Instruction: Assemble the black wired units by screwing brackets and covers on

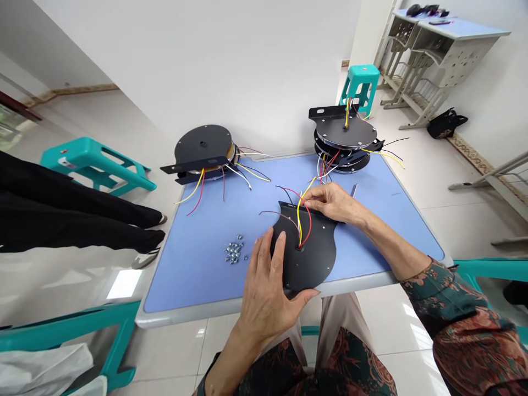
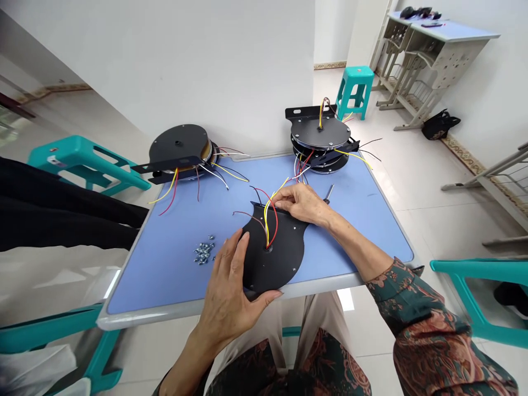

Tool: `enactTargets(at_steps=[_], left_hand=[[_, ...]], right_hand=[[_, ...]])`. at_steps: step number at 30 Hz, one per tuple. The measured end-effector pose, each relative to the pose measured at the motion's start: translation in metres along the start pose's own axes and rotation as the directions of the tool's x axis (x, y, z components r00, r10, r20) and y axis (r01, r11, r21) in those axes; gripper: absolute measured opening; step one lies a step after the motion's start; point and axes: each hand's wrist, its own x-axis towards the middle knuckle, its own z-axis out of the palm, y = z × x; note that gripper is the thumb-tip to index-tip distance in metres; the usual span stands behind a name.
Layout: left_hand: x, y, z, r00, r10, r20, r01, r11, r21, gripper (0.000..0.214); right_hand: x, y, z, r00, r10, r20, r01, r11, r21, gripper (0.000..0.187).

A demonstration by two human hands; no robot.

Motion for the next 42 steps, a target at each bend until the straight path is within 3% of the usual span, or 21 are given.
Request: enactTargets(at_steps=[7,20,34,42], left_hand=[[0.0003,-0.0016,-0.0022,0.999,0.013,0.042,-0.012,1.0,-0.021,0.104],[0.0006,-0.0041,-0.0036,0.994,0.095,0.058,-0.093,0.995,-0.033,0.104],[0.0005,-0.0039,-0.0022,0.99,0.127,0.054,-0.128,0.992,0.003,0.101],[-0.005,-0.0053,0.0052,0.974,0.217,-0.068,-0.206,0.968,0.142,0.094]], right_hand=[[-0.0015,-0.0012,-0.0038,0.998,-0.001,0.056,-0.002,0.999,0.039,0.021],[-0.0023,-0.0034,-0.0005,0.999,-0.04,0.027,0.042,0.997,-0.07,0.019],[-0.0008,-0.0004,-0.0008,0.998,-0.017,0.053,0.017,1.0,-0.017,0.02],[0.0003,0.0023,-0.0009,0.998,0.007,0.067,-0.01,0.998,0.054,0.018]])
